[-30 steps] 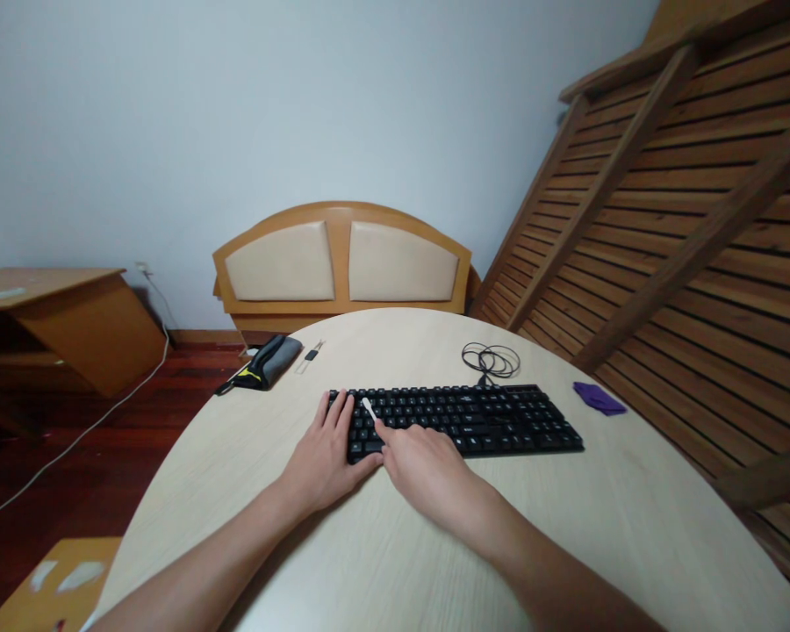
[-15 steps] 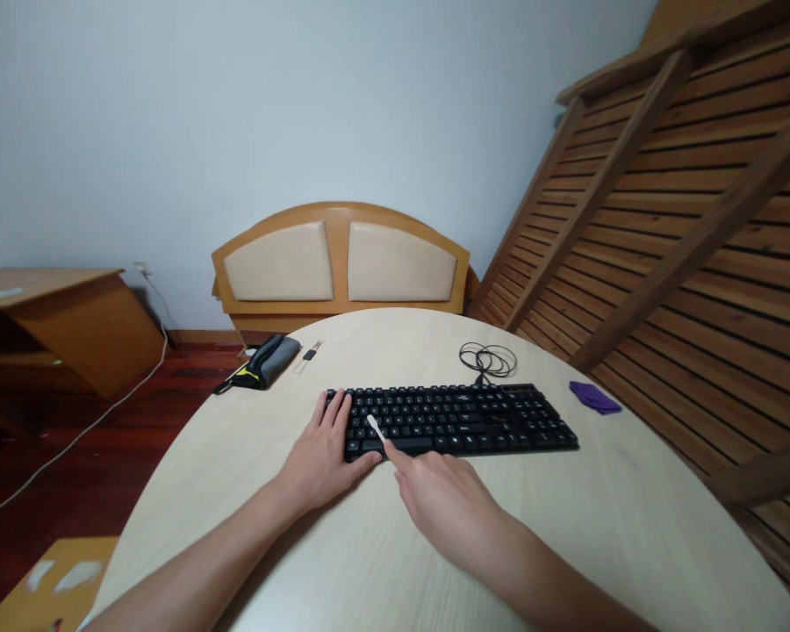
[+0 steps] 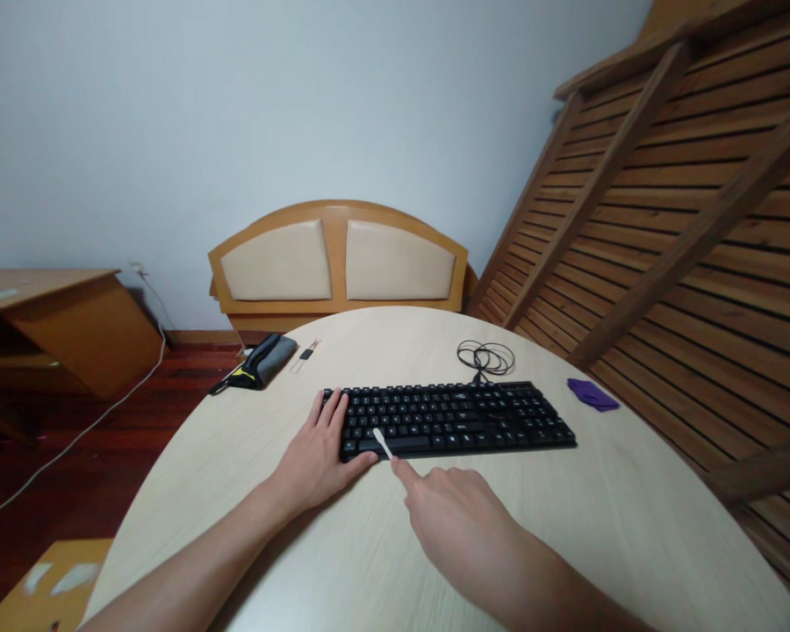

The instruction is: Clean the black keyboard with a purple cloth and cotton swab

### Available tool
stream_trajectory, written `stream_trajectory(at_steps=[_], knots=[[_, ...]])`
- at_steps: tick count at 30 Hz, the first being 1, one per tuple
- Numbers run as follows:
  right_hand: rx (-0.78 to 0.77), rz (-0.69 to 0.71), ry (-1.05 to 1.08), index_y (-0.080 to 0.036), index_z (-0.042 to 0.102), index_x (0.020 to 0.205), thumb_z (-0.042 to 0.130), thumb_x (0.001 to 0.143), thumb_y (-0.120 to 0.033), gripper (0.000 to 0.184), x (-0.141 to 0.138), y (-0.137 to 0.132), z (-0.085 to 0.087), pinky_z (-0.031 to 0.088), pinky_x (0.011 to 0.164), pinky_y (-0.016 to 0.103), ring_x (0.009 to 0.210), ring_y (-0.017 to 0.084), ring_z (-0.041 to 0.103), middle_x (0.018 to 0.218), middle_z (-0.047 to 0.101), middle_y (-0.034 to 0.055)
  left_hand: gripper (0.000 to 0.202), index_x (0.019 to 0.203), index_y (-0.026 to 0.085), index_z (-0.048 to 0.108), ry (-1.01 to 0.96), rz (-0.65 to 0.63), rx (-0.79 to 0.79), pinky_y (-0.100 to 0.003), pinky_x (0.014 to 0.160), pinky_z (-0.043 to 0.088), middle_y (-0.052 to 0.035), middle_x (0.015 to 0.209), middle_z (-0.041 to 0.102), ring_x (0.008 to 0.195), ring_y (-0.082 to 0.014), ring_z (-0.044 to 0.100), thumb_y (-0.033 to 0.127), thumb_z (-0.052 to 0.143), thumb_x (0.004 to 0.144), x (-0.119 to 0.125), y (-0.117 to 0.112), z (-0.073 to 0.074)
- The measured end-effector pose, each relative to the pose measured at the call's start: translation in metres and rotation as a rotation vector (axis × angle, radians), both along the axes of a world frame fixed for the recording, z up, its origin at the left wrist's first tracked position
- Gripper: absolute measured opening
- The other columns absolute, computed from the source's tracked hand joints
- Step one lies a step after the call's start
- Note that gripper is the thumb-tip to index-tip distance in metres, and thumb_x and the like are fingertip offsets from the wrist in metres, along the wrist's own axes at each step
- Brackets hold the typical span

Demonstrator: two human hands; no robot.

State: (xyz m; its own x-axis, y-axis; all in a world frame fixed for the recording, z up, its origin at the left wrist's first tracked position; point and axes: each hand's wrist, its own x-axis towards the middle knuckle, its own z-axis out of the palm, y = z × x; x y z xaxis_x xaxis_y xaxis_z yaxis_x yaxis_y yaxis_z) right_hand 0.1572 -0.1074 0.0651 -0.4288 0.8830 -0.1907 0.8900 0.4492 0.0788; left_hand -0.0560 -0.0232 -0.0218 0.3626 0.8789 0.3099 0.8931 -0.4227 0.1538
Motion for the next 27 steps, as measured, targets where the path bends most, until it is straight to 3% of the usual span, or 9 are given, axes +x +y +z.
stream_trajectory(at_steps=[10, 19, 27], knots=[[-0.083, 0.025, 0.049, -0.013, 0.045, 0.151, 0.046, 0.091, -0.005, 0.06, -0.005, -0.006, 0.0, 0.055, 0.065, 0.037, 0.079, 0.03, 0.075, 0.091, 0.077, 0.0134, 0.099, 0.158, 0.009, 0.024, 0.054, -0.083, -0.101, -0.055, 0.12, 0.033, -0.0175, 0.164, 0.029, 0.153, -0.0388, 0.017, 0.07, 0.056, 0.087, -0.014, 0.004, 0.01], [-0.101, -0.015, 0.153, -0.011, 0.047, 0.147, 0.047, 0.093, -0.01, 0.054, -0.024, -0.01, -0.013, 0.056, 0.066, 0.037, 0.078, 0.031, 0.076, 0.088, 0.077, 0.0156, 0.095, 0.159, 0.006, 0.021, 0.064, -0.105, -0.157, -0.053, 0.122, 0.03, -0.0185, 0.166, 0.022, 0.155, -0.037, 0.009, 0.058, 0.057, 0.088, -0.015, 0.003, 0.016], [-0.003, -0.029, 0.213, -0.018, 0.047, 0.149, 0.044, 0.097, -0.012, 0.052, -0.021, -0.003, -0.03, 0.056, 0.063, 0.037, 0.075, 0.03, 0.075, 0.085, 0.077, 0.0123, 0.101, 0.16, 0.002, 0.016, 0.117, -0.084, -0.271, -0.052, 0.125, 0.022, -0.0176, 0.168, 0.013, 0.155, -0.0373, 0.0, 0.063, 0.055, 0.089, -0.012, 0.002, 0.026]])
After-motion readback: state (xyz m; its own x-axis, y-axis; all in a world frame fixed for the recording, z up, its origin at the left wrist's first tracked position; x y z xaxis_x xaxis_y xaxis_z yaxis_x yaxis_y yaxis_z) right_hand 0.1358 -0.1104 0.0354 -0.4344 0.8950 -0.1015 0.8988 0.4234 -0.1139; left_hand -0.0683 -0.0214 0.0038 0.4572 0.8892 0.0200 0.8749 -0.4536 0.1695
